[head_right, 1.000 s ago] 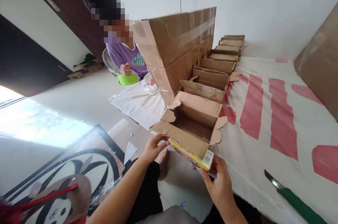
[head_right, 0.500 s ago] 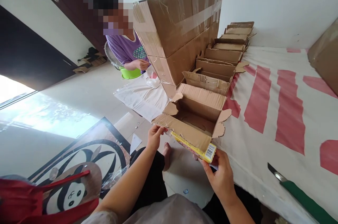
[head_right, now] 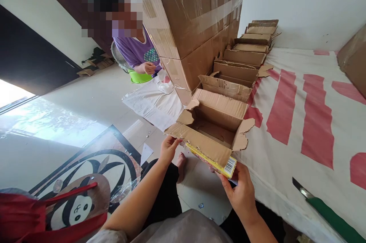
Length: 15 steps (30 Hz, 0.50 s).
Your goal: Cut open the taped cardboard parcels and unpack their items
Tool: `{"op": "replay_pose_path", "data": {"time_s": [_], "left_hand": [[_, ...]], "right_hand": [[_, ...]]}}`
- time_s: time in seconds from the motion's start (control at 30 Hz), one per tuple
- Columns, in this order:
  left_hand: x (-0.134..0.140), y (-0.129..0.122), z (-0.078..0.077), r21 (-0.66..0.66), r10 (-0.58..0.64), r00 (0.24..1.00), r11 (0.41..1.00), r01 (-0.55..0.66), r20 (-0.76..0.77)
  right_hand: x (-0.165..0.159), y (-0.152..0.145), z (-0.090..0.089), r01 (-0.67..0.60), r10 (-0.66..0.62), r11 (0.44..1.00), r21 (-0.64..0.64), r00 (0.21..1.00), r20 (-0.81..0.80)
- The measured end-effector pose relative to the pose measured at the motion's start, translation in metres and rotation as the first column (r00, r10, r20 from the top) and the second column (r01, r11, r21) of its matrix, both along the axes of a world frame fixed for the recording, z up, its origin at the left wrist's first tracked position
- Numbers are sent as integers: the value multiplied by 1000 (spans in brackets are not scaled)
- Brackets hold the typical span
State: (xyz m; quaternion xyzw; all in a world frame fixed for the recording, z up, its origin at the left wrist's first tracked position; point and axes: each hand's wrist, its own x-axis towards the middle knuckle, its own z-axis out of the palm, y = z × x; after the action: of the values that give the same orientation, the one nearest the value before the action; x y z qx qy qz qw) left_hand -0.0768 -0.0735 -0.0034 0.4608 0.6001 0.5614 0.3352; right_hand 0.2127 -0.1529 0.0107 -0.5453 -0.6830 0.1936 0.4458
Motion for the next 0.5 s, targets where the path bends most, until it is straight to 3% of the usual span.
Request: {"op": "replay_pose_path", "data": {"time_s": [0.17, 0.3, 0.4, 0.5], "left_hand": [[6, -17, 3, 57, -41, 993, 997, 47, -108], [20, -36, 9, 136, -234, 952, 955, 263, -196], [30, -45, -1, 194, -339, 877, 887, 418, -340], [34, -43, -21, 226, -237, 888, 911, 344, -395]], "right_hand": [[0, 1, -1, -1, 1, 1000, 0, 1000, -5], [-1, 0, -5, 15, -15, 1000, -15, 1000, -4], [-1, -1, -7, 6, -6, 1000, -25, 1000, -26], [4, -1, -8, -86, 80, 994, -73, 994, -78]]}}
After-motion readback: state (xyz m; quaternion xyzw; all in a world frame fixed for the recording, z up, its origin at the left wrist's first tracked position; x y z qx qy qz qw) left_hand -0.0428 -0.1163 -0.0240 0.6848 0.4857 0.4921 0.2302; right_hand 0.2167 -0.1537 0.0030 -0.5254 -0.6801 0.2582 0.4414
